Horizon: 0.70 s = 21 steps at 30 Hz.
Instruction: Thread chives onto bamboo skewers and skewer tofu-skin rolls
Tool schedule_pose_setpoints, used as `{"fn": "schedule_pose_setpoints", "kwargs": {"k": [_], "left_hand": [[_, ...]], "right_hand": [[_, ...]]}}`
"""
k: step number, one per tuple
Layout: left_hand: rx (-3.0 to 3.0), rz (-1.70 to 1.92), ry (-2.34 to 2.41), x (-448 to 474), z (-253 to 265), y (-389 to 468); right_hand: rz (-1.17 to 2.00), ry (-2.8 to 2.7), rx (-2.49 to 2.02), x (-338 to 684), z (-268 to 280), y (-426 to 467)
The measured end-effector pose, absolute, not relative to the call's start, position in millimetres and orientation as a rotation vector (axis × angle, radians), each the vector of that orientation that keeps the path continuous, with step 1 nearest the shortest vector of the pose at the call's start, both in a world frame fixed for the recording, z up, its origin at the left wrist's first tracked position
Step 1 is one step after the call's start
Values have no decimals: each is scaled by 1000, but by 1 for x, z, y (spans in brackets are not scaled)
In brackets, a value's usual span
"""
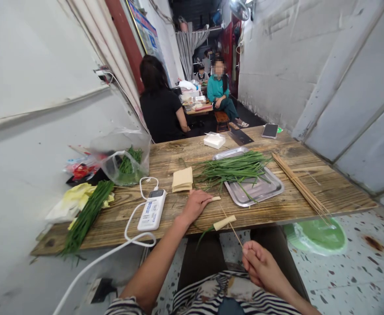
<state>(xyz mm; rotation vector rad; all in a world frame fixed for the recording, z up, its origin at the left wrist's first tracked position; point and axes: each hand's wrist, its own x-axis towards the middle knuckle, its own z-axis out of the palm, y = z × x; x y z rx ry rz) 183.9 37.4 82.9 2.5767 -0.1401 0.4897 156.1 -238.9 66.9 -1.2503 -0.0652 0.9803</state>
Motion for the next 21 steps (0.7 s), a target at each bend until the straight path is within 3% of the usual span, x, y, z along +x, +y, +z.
{"fn": "schedule_pose_setpoints", "kwargs": {"k": [21], "left_hand": [[2816,357,-372,191,86,44]], "right_hand": [[890,-40,-1263,158,69,-219]]}}
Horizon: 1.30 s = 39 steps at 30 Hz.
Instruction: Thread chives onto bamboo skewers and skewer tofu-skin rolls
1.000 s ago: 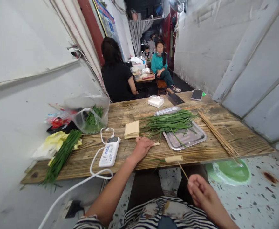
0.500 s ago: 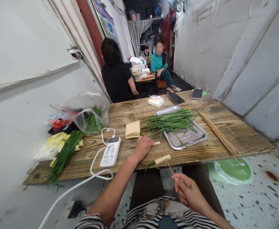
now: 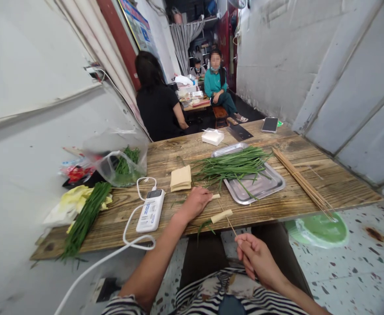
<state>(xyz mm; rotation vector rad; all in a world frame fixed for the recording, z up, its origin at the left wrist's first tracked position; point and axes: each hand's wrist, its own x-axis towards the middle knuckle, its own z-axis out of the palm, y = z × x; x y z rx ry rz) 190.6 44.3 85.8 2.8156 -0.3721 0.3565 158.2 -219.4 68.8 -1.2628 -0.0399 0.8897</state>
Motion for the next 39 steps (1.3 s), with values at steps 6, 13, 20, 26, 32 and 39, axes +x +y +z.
{"fn": "schedule_pose_setpoints", "kwargs": {"k": [6,13,20,26,32,39], "left_hand": [[2845,358,-337,190,89,38],[2873,348,-258,188,90,29],[2862,345,-264,187,91,29],[2897,360,-266,188,90,29],[2894,371,-284,188,90,29],[2867,365,-259,188,91,29]], "right_hand": [[879,-29,-1268,157,71,-217],[869,-31,-1291,156,70,-217],[844,-57,-1318,156,67,-216],[826,-39,-1344,155,72,-214],[836,-31,-1359,155,74,-212],[827,-30,-1374,154,73,-212]]}}
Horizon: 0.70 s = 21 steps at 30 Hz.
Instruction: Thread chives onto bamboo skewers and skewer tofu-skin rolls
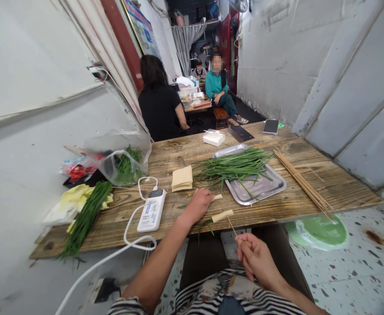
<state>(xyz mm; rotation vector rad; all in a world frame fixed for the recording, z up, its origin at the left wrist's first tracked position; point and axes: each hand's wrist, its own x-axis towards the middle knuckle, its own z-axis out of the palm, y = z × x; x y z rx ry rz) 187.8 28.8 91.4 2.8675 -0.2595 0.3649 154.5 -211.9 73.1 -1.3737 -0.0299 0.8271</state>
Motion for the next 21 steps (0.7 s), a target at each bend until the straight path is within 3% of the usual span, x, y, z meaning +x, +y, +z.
{"fn": "schedule_pose_setpoints", "kwargs": {"k": [21], "left_hand": [[2836,338,-285,188,91,31]], "right_hand": [[809,-32,-1434,153,74,-202]]}}
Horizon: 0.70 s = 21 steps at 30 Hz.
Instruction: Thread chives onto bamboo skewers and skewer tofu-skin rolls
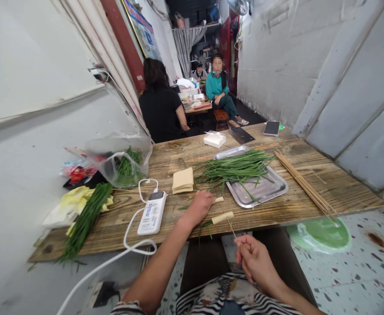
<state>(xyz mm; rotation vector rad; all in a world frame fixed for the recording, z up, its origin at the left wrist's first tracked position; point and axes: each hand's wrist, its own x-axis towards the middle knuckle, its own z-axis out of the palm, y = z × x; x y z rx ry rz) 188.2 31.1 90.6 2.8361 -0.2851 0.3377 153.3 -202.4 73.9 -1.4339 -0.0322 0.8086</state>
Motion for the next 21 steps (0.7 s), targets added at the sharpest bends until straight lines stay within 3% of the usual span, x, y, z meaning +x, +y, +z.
{"fn": "schedule_pose_setpoints", "kwargs": {"k": [21], "left_hand": [[2797,355,-302,188,91,31]], "right_hand": [[783,-62,-1439,156,63,-192]]}}
